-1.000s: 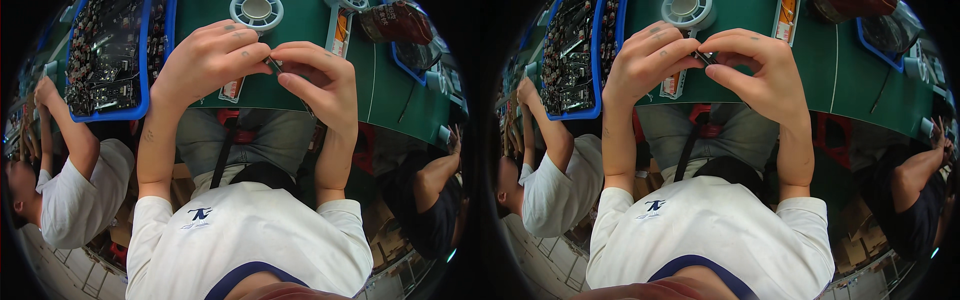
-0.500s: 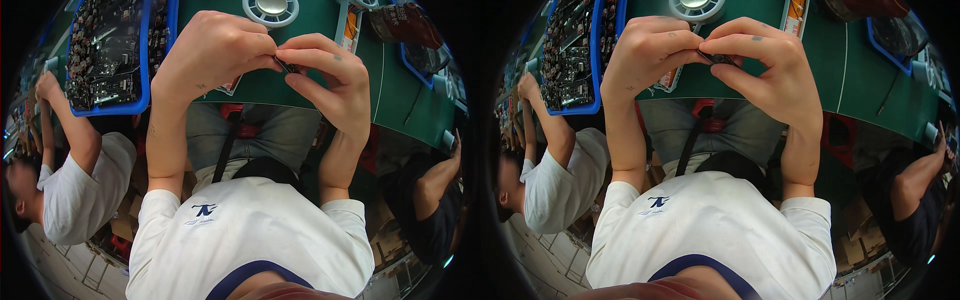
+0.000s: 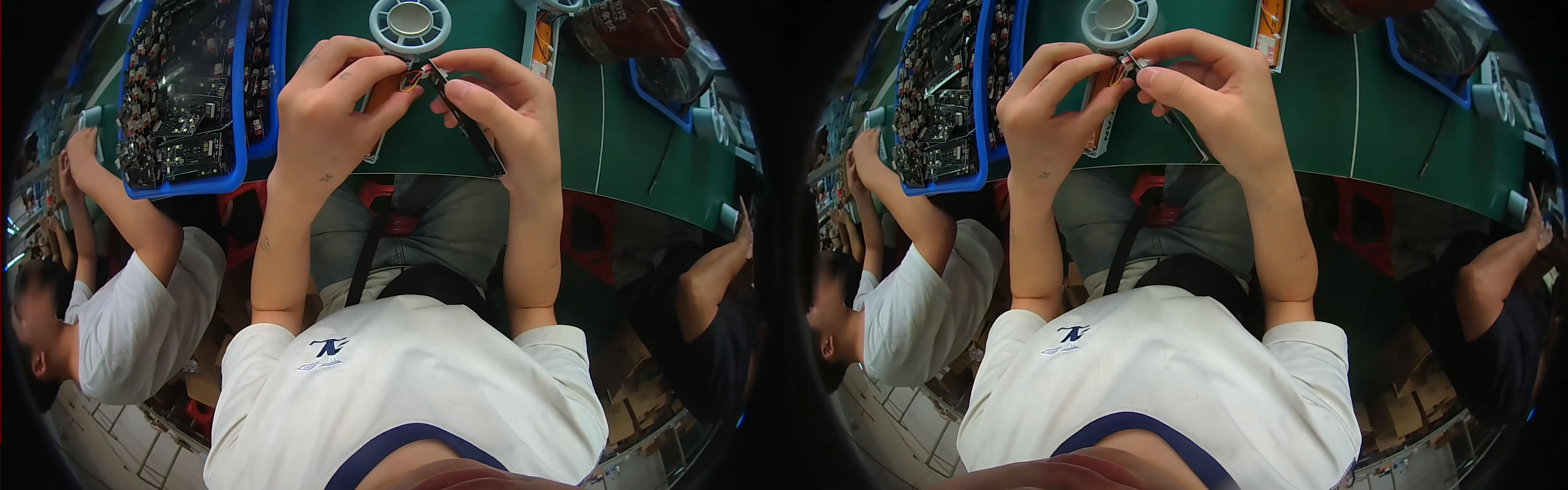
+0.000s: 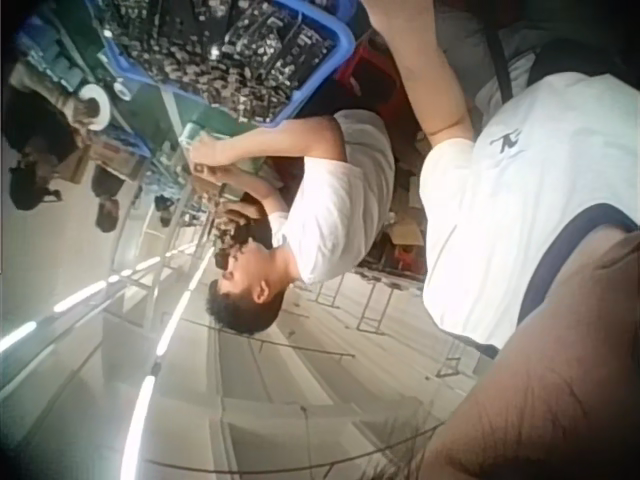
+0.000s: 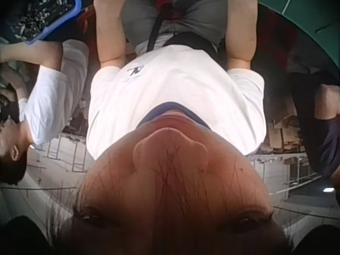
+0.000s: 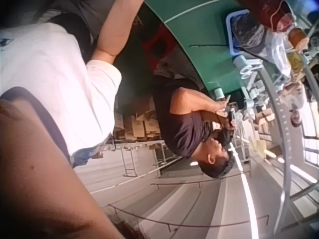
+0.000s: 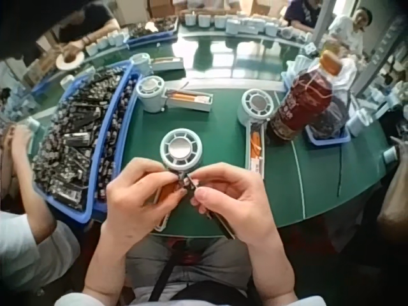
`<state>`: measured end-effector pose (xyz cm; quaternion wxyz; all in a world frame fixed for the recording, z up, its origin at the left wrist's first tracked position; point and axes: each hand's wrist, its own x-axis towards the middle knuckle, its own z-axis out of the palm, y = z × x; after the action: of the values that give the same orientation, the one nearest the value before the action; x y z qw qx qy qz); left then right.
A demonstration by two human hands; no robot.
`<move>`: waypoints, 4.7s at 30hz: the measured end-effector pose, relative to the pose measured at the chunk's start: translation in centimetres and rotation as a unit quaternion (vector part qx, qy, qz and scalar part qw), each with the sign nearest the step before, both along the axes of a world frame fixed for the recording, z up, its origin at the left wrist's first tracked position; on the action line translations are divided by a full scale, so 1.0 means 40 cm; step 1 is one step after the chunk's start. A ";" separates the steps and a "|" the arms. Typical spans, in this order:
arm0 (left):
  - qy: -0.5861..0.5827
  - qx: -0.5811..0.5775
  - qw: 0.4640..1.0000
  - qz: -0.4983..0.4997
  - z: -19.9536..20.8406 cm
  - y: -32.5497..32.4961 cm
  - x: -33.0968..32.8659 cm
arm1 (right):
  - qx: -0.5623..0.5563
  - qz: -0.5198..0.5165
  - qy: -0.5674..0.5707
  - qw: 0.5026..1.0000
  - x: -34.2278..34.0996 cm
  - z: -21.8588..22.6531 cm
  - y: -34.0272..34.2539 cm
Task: Assembling small electronic components onto a panel at a manufacturing workstation.
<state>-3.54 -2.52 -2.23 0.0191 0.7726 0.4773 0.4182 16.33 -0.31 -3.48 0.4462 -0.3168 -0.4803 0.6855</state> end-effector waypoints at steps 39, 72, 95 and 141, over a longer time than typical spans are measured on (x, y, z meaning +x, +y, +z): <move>0.241 -0.077 0.967 0.014 0.026 -0.020 -0.039 | 0.611 -0.076 -0.380 0.690 -0.002 0.028 0.009; -0.253 -0.104 0.962 0.003 -0.068 -0.103 0.002 | 0.312 -0.354 -0.493 0.731 -0.207 -0.009 -0.084; -0.187 -0.084 0.978 -0.037 -0.064 -0.105 -0.009 | 0.326 -0.116 -0.656 0.670 -0.276 0.054 0.941; -0.161 -0.070 0.983 0.061 -0.084 -0.102 0.001 | 0.523 0.018 -0.663 0.536 -0.458 0.173 0.812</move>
<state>-3.52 -6.61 -5.58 0.1239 0.6615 0.5421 0.5031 -1.99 32.16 3.42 0.0745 -0.3823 -0.9170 -0.0858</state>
